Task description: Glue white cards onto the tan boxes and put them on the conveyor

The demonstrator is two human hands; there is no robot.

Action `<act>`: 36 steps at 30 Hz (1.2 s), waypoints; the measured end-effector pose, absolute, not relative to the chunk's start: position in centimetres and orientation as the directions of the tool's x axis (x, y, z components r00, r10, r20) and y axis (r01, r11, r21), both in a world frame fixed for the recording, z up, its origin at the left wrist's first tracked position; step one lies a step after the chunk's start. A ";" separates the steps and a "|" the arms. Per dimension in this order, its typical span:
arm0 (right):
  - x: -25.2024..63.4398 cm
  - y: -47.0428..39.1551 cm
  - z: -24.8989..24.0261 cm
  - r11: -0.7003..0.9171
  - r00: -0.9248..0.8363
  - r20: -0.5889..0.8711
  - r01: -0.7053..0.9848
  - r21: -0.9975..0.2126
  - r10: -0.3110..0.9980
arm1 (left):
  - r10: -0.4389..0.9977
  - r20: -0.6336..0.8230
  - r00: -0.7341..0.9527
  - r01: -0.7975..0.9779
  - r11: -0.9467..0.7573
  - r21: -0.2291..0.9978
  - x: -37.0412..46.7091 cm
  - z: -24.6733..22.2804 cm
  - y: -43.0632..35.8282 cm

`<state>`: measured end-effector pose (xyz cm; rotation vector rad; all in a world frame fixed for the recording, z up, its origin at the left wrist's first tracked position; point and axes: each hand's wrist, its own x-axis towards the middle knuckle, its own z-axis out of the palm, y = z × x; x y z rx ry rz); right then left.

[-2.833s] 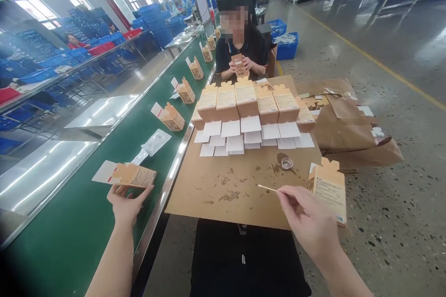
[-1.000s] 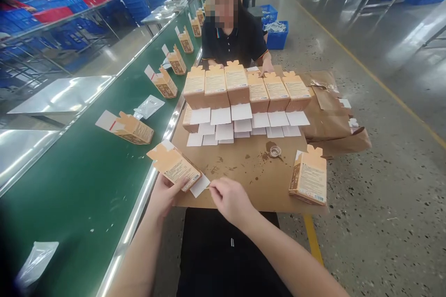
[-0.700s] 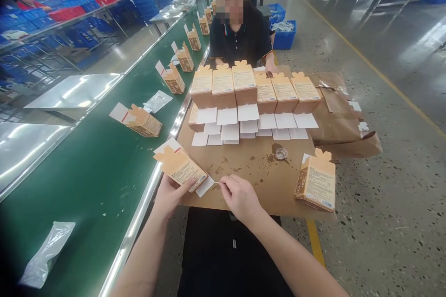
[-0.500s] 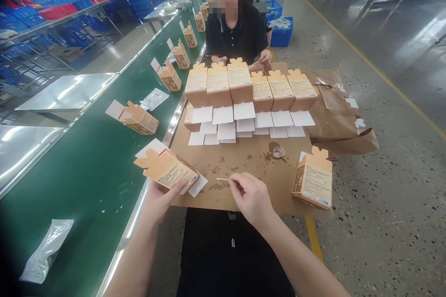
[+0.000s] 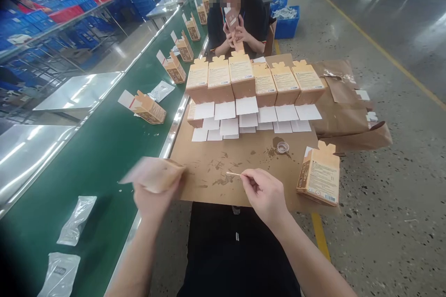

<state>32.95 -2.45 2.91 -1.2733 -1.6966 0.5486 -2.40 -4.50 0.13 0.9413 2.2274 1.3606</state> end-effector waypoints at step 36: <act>38.5 -3.7 4.6 0.377 0.134 0.562 0.613 -0.694 0.816 | 0.344 0.515 -0.785 0.535 -0.042 0.844 -12.6 -0.2 1.2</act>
